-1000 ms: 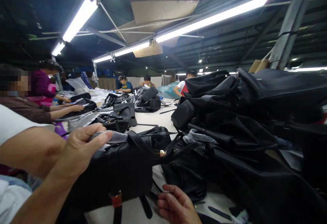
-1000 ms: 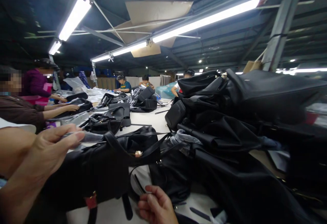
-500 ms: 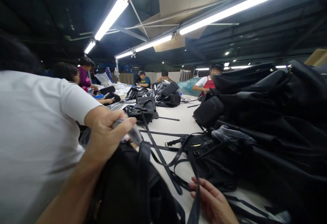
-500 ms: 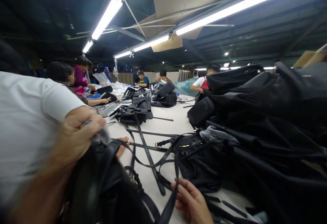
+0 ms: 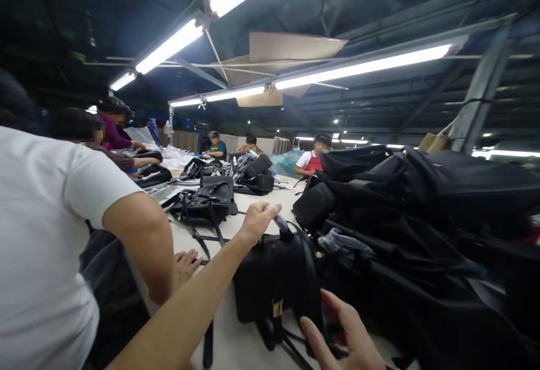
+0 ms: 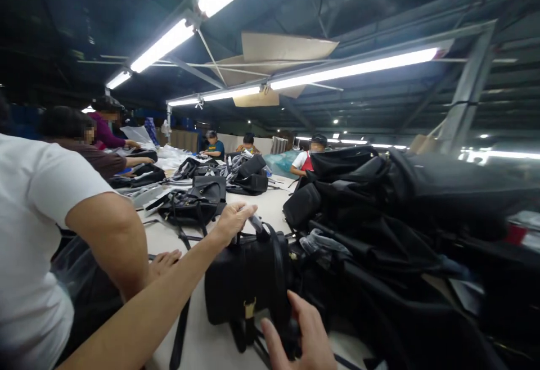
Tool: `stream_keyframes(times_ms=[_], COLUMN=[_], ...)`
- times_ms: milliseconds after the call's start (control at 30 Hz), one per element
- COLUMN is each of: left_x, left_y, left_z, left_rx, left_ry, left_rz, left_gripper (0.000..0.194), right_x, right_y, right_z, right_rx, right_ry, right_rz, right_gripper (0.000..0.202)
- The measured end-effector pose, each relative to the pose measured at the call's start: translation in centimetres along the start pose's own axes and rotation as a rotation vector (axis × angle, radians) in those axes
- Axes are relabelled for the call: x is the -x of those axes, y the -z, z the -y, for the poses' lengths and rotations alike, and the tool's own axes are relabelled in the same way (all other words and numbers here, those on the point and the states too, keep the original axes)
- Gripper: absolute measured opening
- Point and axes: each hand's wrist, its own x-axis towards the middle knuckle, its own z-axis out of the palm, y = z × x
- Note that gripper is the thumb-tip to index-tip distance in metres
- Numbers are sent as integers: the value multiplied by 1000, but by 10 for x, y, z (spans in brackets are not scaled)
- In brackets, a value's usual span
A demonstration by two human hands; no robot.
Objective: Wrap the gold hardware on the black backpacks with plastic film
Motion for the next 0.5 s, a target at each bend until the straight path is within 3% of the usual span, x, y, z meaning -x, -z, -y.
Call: stream_keyframes(times_ms=[100,200,300,333,400,500], left_x=[-10,-17,-22,-23,-25,-26], left_y=[-8,-11,-11,-12,-13,-15], left_z=[27,34,32,31,28,24], left_rx=[15,46,88,103,133,179], left_ry=[76,121,165,181,216,256], left_rz=[7,7,18,25,45,80], left_gripper=[46,49,49,48,48,50], right_x=[-14,-18,-6,0,9,7], right_y=[-11,-10,-6,-8,-17,-40], right_z=[-11,-13,-9,-9,-12,-23], right_rx=[285,481,533,499,363,106], right_ry=[152,330,584,640,617,225], right_rz=[-1,-272,-507,-499,-306,53], right_gripper=[55,50,38,34,26,27])
